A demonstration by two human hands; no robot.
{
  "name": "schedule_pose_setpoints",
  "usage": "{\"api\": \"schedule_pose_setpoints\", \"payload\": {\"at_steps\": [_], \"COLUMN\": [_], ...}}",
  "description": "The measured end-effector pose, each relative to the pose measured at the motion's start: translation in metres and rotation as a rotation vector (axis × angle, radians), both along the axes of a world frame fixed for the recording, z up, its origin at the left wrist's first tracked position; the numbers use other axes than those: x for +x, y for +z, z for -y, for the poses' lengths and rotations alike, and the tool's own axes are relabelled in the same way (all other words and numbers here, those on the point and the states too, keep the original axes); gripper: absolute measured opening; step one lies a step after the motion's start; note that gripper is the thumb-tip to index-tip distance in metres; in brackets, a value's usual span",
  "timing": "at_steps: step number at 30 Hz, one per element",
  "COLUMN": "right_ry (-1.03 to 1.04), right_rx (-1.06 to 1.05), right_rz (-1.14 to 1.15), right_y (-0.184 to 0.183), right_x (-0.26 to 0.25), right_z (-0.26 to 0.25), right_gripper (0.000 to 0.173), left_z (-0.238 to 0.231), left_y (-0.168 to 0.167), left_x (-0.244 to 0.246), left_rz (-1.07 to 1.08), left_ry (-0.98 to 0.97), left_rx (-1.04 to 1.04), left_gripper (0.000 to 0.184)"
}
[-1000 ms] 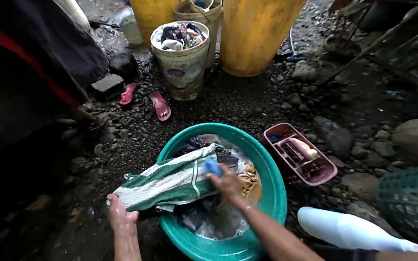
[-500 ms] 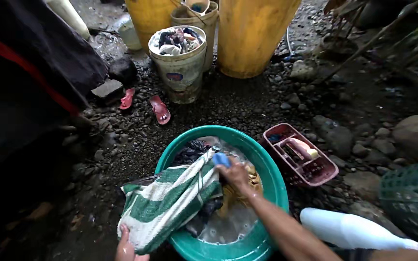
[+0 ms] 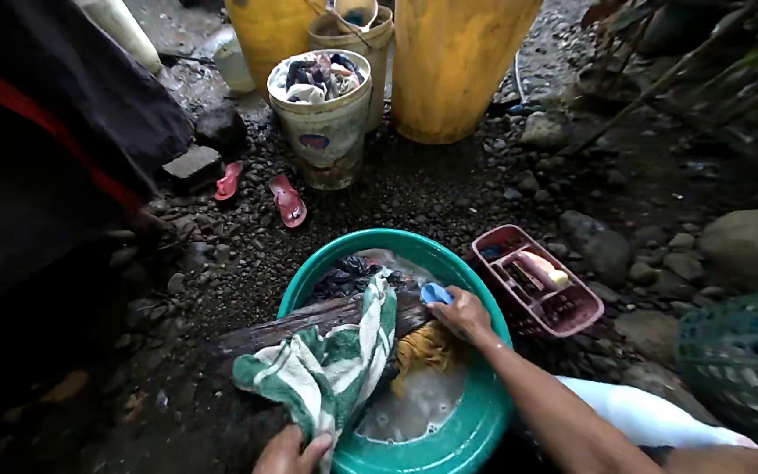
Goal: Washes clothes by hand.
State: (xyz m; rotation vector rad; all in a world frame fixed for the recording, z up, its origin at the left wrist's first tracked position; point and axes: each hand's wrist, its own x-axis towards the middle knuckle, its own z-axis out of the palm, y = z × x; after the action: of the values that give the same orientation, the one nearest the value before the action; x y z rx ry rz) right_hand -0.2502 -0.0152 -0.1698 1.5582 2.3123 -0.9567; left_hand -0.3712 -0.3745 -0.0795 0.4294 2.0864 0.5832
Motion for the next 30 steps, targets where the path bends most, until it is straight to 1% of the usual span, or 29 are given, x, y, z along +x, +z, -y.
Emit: {"api": "schedule_pose_setpoints", "payload": {"at_steps": [1, 2, 4, 5, 7, 8, 9, 10, 11, 12, 13, 14, 16, 17, 19, 21, 22, 23, 24, 25, 26, 27, 28, 30], "right_ry": [-0.018, -0.027, -0.056, -0.068, -0.062, -0.055, -0.053, -0.058, -0.080, -0.114, -0.161, -0.213, -0.272, -0.248, -0.078, 0.211, 0.387, 0.564, 0.734, 0.851, 0.864, 0.778, 0.651, 0.398], "right_rx": [-0.008, -0.016, -0.060, -0.088, -0.125, -0.132, -0.131, -0.121, -0.106, -0.078, -0.047, -0.016, 0.036, 0.043, -0.009, -0.139, -0.252, -0.359, -0.446, -0.485, -0.475, -0.434, -0.345, -0.136], "right_rz": [-0.028, -0.091, -0.249, -0.306, -0.385, -0.419, -0.453, -0.485, -0.518, -0.554, -0.588, -0.612, -0.657, -0.691, -0.815, -0.940, -0.903, -0.818, -0.696, -0.580, -0.503, -0.463, -0.449, -0.383], "right_y": [0.005, 0.007, 0.008, 0.009, 0.010, 0.011, 0.011, 0.012, 0.012, 0.011, 0.011, 0.012, 0.017, 0.020, 0.031, 0.044, 0.058, 0.072, 0.082, 0.081, 0.070, 0.051, 0.030, -0.005], "right_x": [0.001, 0.001, -0.002, -0.003, -0.006, -0.006, -0.005, -0.003, 0.000, 0.002, 0.002, 0.000, -0.012, -0.022, -0.055, -0.097, -0.115, -0.133, -0.148, -0.159, -0.162, -0.156, -0.145, -0.110], "right_z": [-0.002, 0.000, 0.007, 0.009, 0.011, 0.011, 0.010, 0.008, 0.006, 0.003, 0.002, 0.001, 0.010, 0.024, 0.075, 0.156, 0.196, 0.229, 0.250, 0.259, 0.254, 0.235, 0.203, 0.126], "right_gripper": [0.053, 0.050, 0.047, 0.045, 0.043, 0.042, 0.042, 0.041, 0.040, 0.039, 0.039, 0.038, 0.040, 0.042, 0.043, 0.042, 0.045, 0.047, 0.049, 0.052, 0.054, 0.056, 0.056, 0.059], "left_z": [-0.010, -0.021, -0.054, -0.075, -0.112, -0.123, -0.127, -0.125, -0.119, -0.109, -0.096, -0.082, -0.053, -0.041, -0.023, -0.012, -0.007, -0.001, 0.007, 0.012, 0.010, 0.006, -0.001, -0.008], "left_y": [0.000, 0.002, 0.002, -0.004, -0.032, -0.049, -0.064, -0.077, -0.082, -0.079, -0.069, -0.059, -0.046, -0.043, -0.049, -0.066, -0.075, -0.081, -0.086, -0.089, -0.092, -0.093, -0.094, -0.087], "left_x": [-0.005, -0.011, -0.022, -0.029, -0.041, -0.043, -0.042, -0.039, -0.036, -0.034, -0.031, -0.029, -0.029, -0.031, -0.037, -0.042, -0.039, -0.034, -0.028, -0.025, -0.028, -0.034, -0.041, -0.044], "left_rz": [-0.075, -0.177, -0.420, -0.480, -0.502, -0.516, -0.567, -0.634, -0.662, -0.627, -0.543, -0.460, -0.316, -0.262, -0.218, -0.194, -0.184, -0.161, -0.114, -0.074, -0.043, 0.005, 0.031, 0.074], "left_ry": [-0.104, -0.120, -0.075, -0.093, -0.196, -0.242, -0.254, -0.225, -0.156, -0.037, 0.141, 0.366, 0.779, 0.943, 1.175, 1.328, 1.367, 1.343, 1.301, 1.307, 1.383, 1.438, 1.490, 1.485], "left_rx": [-0.065, -0.095, -0.090, -0.093, -0.115, -0.098, -0.024, 0.100, 0.245, 0.379, 0.496, 0.620, 0.874, 0.972, 1.064, 1.045, 1.000, 0.962, 0.951, 0.956, 0.974, 1.041, 1.092, 1.184], "left_gripper": [0.047, 0.047, 0.042, 0.042, 0.046, 0.042, 0.034, 0.026, 0.022, 0.022, 0.024, 0.025, 0.016, 0.013, 0.026, 0.037, 0.038, 0.037, 0.040, 0.044, 0.042, 0.044, 0.049, 0.054]}}
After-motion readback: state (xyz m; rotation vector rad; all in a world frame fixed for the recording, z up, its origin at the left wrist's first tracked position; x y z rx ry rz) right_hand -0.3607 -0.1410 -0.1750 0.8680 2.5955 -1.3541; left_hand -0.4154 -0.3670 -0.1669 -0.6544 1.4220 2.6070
